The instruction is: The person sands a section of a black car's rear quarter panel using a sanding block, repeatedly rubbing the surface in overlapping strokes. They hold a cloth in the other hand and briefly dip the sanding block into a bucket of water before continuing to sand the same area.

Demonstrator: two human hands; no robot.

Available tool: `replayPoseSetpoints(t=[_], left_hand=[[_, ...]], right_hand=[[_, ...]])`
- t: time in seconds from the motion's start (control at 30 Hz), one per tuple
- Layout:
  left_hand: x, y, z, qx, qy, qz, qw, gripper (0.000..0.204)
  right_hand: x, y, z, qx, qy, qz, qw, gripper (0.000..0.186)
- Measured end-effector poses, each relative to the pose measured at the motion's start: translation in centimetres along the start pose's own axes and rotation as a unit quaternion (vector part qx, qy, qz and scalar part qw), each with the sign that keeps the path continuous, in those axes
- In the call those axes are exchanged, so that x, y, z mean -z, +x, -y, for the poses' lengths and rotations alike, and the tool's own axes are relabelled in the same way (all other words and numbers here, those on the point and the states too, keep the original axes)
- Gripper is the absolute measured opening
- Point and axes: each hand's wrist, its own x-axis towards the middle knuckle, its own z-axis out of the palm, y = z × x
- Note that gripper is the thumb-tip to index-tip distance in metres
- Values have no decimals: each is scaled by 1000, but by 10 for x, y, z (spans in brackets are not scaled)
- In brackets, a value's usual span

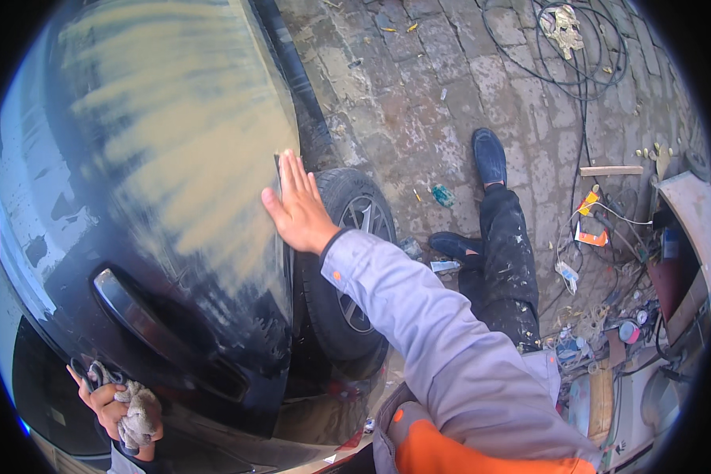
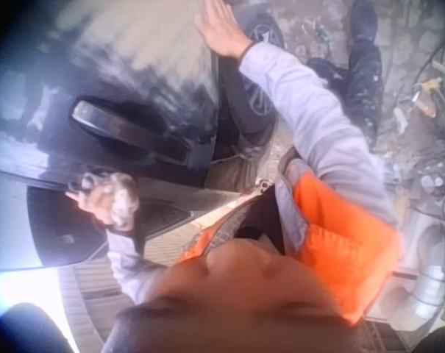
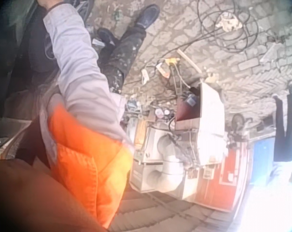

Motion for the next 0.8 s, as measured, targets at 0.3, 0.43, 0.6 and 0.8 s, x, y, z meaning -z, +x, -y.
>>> replayPoseSetpoints(t=[0.3,0.43,0.6,0.8], left_hand=[[8,-3,2,-8,-3,43,999,36],[3,-7,2,13,4,15,1000,35],[4,-1,0,6,-11,13,1000,33],[10,4,-7,18,-7,30,999,33]], right_hand=[[-6,-91,58,33,-54,82,995,108],[10,14,9,-74,23,-23,997,99],[-20,-45,51,2,-5,30,1000,112],[-35,-109,83,120,-16,68,990,110]])
